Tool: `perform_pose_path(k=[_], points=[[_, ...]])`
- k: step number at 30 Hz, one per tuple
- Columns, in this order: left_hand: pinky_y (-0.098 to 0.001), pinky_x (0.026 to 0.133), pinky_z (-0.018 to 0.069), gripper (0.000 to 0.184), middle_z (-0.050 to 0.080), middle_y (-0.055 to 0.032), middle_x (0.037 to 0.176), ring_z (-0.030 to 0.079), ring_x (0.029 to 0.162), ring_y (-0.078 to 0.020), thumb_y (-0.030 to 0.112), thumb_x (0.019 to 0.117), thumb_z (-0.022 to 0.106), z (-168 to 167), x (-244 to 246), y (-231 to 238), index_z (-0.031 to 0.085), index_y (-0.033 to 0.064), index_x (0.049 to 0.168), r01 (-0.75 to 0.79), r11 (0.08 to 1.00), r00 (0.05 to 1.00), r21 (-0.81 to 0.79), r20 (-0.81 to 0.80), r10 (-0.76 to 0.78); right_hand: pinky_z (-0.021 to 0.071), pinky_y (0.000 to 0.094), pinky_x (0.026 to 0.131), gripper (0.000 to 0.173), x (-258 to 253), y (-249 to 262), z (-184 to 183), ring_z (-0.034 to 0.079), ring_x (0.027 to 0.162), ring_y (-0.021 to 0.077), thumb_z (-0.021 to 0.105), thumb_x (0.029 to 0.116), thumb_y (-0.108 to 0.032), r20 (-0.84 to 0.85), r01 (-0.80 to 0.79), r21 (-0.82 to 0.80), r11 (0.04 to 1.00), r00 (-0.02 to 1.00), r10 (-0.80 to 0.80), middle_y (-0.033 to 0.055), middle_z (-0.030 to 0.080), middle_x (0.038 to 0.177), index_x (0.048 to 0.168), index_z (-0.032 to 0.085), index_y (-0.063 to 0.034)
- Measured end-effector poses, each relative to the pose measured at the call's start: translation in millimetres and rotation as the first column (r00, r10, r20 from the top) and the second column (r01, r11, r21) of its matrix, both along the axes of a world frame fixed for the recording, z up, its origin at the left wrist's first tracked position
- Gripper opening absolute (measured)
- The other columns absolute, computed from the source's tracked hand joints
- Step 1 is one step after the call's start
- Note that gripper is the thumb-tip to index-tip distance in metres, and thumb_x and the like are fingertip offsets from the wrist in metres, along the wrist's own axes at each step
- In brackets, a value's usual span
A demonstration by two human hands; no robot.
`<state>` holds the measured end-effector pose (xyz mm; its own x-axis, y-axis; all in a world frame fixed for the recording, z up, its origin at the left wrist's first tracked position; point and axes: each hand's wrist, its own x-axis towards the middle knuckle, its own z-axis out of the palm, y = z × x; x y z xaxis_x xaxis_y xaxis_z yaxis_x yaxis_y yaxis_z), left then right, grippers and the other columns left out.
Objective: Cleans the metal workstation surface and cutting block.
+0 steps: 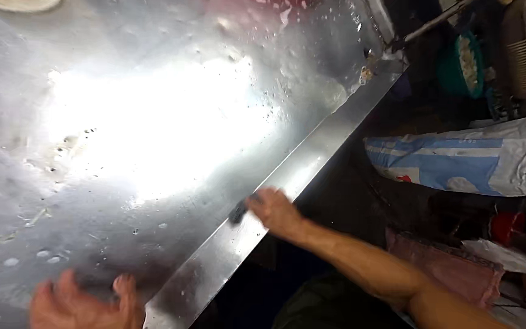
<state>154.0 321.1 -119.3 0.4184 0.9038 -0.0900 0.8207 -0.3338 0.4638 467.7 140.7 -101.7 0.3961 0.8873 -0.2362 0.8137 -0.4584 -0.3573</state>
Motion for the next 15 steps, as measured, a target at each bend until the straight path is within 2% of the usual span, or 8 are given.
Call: perform_pose_path(k=[2,4,6,8,9,11,13,15], points=[[-0.0601,0.123,0.0177,0.081,0.032,-0.0371,0.157,0.026,0.148,-0.0539,0.054,0.0958,0.051,-12.6,50.4,15.7,0.041,-0.0047,0.151,0.035,0.999,0.999,0.022,-0.009,-0.035,0.0565,0.0556,0.082,0.029,103.9,-17.5,-12.6,0.068,0.107,0.0365,0.062,0.0990,-0.018,0.125,0.110,-0.062,0.992,0.987,-0.102,0.0180,0.068,0.121,0.125,0.074,-0.0228],[-0.0626,0.121,0.0184,0.080,0.033,-0.0369,0.156,0.026,0.147,-0.0554,0.055,0.0955,0.049,-19.3,89.2,32.8,0.043,-0.0026,0.150,0.082,0.994,0.996,0.075,-0.026,-0.080,0.0538,0.0610,0.087,0.030,214.6,-38.1,-24.7,0.064,0.112,0.0413,0.060,0.1000,-0.025,0.246,0.261,-0.112,0.959,0.942,-0.228,0.0225,0.064,0.126,0.127,0.074,-0.0236],[-0.0632,0.121,0.0183,0.080,0.033,-0.0368,0.156,0.026,0.148,-0.0556,0.057,0.0954,0.047,-25.2,120.7,50.0,0.043,-0.0011,0.151,0.128,0.985,0.992,0.117,-0.012,-0.128,0.0483,0.0669,0.096,0.032,310.5,-44.6,-23.8,0.057,0.121,0.0498,0.058,0.1019,-0.027,0.308,0.437,-0.147,0.887,0.873,-0.379,0.0305,0.056,0.136,0.130,0.071,-0.0161],[-0.0641,0.120,0.0188,0.080,0.033,-0.0361,0.156,0.026,0.148,-0.0554,0.057,0.0951,0.045,-31.7,158.2,79.1,0.044,-0.0002,0.150,0.153,0.975,0.987,0.163,0.028,-0.159,0.0491,0.0639,0.099,0.036,354.4,-13.7,-5.8,0.057,0.122,0.0493,0.059,0.1028,-0.026,0.302,0.523,-0.010,0.852,0.814,-0.496,0.0326,0.053,0.138,0.133,0.068,-0.0085],[-0.0647,0.119,0.0189,0.079,0.034,-0.0357,0.157,0.026,0.148,-0.0554,0.057,0.0953,0.044,-31.7,176.1,94.5,0.045,0.0001,0.150,0.175,0.969,0.982,0.173,0.037,-0.184,0.0512,0.0592,0.100,0.038,337.5,7.5,1.3,0.058,0.121,0.0458,0.058,0.1041,-0.026,0.243,0.502,0.067,0.863,0.830,-0.502,0.0313,0.053,0.137,0.136,0.064,-0.0078],[-0.0676,0.118,0.0188,0.078,0.035,-0.0342,0.157,0.026,0.148,-0.0561,0.057,0.0955,0.043,-31.4,217.0,124.9,0.046,0.0015,0.150,0.230,0.957,0.969,0.178,0.045,-0.242,0.0561,0.0490,0.094,0.037,255.9,44.3,-13.0,0.064,0.110,0.0359,0.061,0.1008,-0.026,0.088,0.352,0.199,0.915,0.923,-0.374,0.0250,0.061,0.125,0.133,0.068,-0.0081],[-0.0703,0.116,0.0188,0.077,0.034,-0.0315,0.159,0.024,0.149,-0.0555,0.057,0.0959,0.040,-35.8,258.0,152.2,0.045,0.0055,0.152,0.236,0.958,0.970,0.165,0.021,-0.243,0.0594,0.0441,0.085,0.029,160.8,75.9,-41.7,0.070,0.102,0.0284,0.066,0.0974,-0.026,0.031,0.061,0.295,0.954,0.997,-0.073,0.0158,0.071,0.113,0.124,0.075,-0.0189],[-0.0711,0.116,0.0184,0.079,0.031,-0.0289,0.162,0.022,0.150,-0.0534,0.062,0.0957,0.036,-44.3,285.7,171.1,0.044,0.0095,0.154,0.196,0.970,0.981,0.147,-0.037,-0.192,0.0574,0.0436,0.083,0.030,113.7,96.9,-60.9,0.068,0.104,0.0261,0.064,0.0992,-0.030,0.080,-0.203,0.335,0.920,0.979,0.187,0.0087,0.071,0.115,0.128,0.071,-0.0310]])
